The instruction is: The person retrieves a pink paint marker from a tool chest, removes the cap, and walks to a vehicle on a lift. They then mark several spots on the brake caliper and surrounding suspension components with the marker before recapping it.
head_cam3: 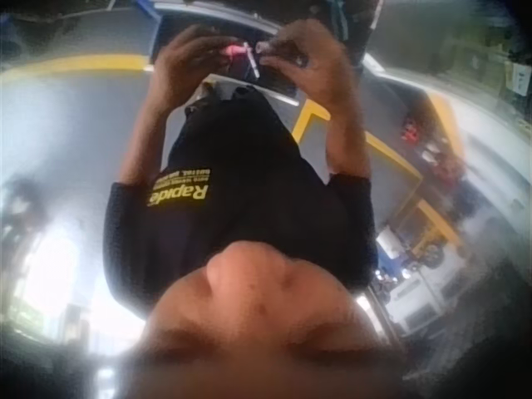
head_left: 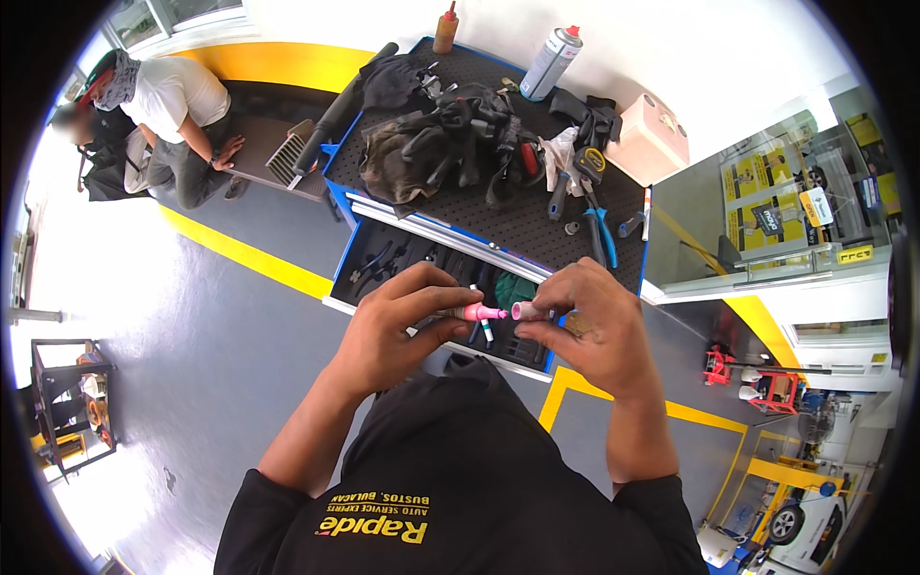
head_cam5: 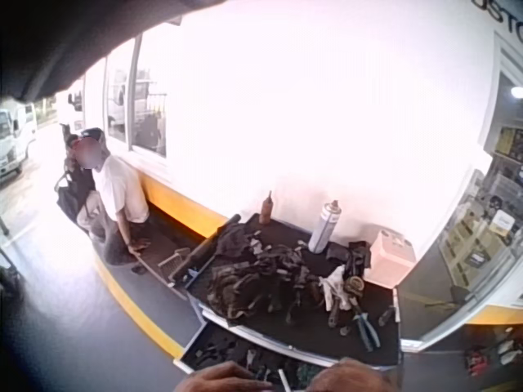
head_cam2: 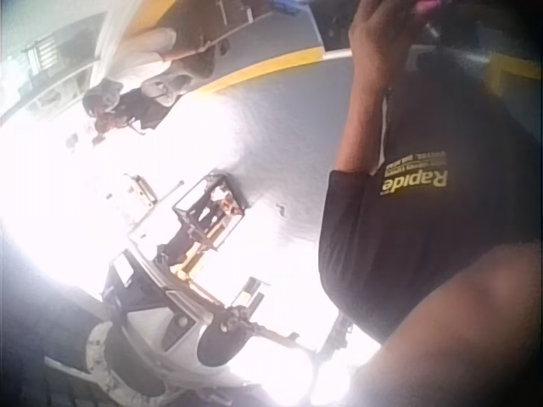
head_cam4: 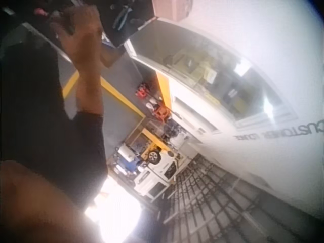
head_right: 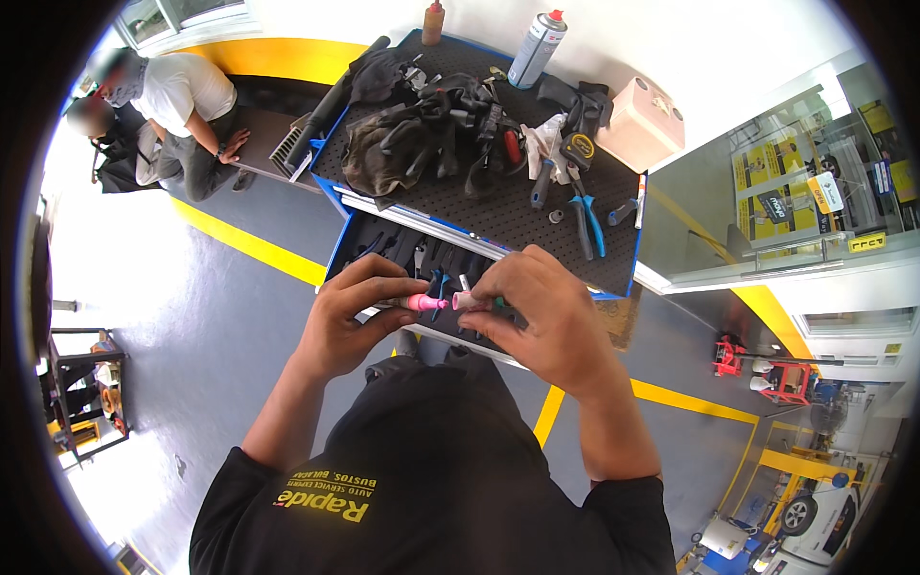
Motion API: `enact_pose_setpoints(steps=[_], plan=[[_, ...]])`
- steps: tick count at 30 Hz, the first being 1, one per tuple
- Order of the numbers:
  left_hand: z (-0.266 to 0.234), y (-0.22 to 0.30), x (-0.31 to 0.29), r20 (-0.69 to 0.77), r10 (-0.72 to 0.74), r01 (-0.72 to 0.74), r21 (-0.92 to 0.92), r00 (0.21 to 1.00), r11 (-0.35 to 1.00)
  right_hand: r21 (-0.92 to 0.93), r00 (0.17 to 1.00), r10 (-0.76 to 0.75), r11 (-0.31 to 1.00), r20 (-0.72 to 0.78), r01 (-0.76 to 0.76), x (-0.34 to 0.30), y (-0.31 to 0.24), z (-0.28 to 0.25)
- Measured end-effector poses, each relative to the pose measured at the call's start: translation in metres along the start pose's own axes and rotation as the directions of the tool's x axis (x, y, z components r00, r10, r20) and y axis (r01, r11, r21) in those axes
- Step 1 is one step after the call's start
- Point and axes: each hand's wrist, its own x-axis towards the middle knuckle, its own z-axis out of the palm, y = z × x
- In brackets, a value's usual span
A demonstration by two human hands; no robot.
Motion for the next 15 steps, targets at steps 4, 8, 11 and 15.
enact_pose_setpoints(steps=[4, 8, 11, 15], plan=[[-0.006, 0.0, -0.006, -0.019, 0.024, -0.024, 0.013, 1.0, 1.0, -0.129, 0.99, -0.14, 0.981, 0.019, 0.142, 0.007, -0.008, 0.003], [-0.013, 0.0, -0.013, -0.032, 0.022, -0.022, 0.007, 0.999, 1.0, -0.136, 0.989, -0.148, 0.98, 0.003, 0.147, 0.011, -0.015, 0.01], [-0.017, -0.001, -0.018, -0.046, 0.029, -0.029, -0.001, 0.999, 1.0, -0.115, 0.991, -0.135, 0.985, -0.022, 0.132, 0.012, -0.019, 0.015], [-0.02, -0.001, -0.024, -0.057, 0.015, -0.015, -0.002, 0.998, 1.0, -0.113, 0.989, -0.147, 0.983, -0.006, 0.146, 0.012, -0.023, 0.019]])
